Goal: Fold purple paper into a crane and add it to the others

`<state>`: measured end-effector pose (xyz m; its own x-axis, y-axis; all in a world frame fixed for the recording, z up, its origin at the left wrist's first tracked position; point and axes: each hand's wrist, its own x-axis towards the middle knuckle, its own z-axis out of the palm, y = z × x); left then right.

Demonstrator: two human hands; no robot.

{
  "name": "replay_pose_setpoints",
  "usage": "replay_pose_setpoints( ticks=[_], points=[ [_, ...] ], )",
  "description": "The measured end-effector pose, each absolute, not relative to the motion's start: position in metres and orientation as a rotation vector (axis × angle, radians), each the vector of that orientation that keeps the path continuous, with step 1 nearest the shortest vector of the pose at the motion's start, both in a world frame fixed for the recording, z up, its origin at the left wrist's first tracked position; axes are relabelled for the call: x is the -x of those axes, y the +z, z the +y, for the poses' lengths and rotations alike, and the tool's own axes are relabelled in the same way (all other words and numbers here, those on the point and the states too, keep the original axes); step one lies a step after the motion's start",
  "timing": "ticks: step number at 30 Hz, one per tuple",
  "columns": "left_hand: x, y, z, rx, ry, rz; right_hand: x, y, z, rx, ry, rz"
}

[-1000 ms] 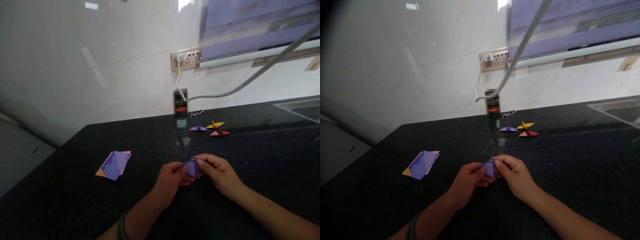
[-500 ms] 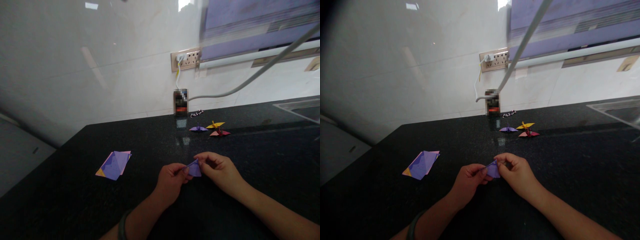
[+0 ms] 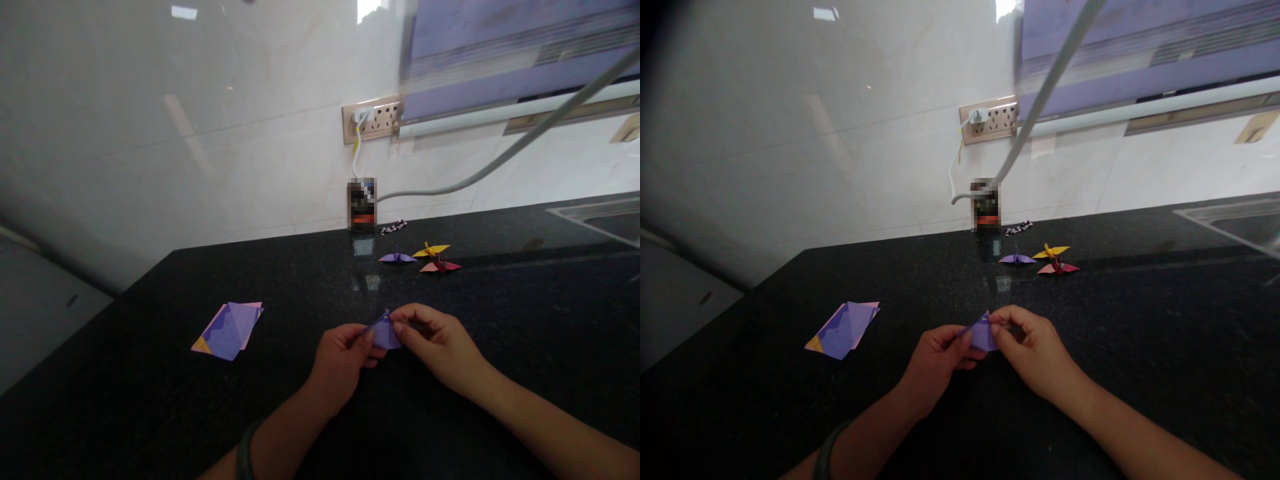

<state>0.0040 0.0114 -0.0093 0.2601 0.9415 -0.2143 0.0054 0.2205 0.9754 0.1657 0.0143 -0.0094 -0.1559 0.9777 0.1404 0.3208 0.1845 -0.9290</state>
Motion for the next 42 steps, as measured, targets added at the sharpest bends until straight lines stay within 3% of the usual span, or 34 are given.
replay_pose_setpoints(
  ticks=[9,24,34,42],
  points=[
    [-0.005,-0.009,0.011,-1.109,0.877,1.045,-0.164,-0.006,0.013,1.072,0.770,-1.858],
    [-0.006,-0.004,0.008,-1.224,0.741,1.125,-0.163,-0.001,0.012,0.989,0.957,-1.784],
    [-0.008,-0.008,0.008,-1.161,0.838,1.093,-0.164,-0.009,0.004,0.979,0.317,-2.016],
    [-0.009,-0.011,0.005,-1.235,0.843,1.050,-0.166,-0.009,0.008,0.971,0.132,-2.088]
  ],
)
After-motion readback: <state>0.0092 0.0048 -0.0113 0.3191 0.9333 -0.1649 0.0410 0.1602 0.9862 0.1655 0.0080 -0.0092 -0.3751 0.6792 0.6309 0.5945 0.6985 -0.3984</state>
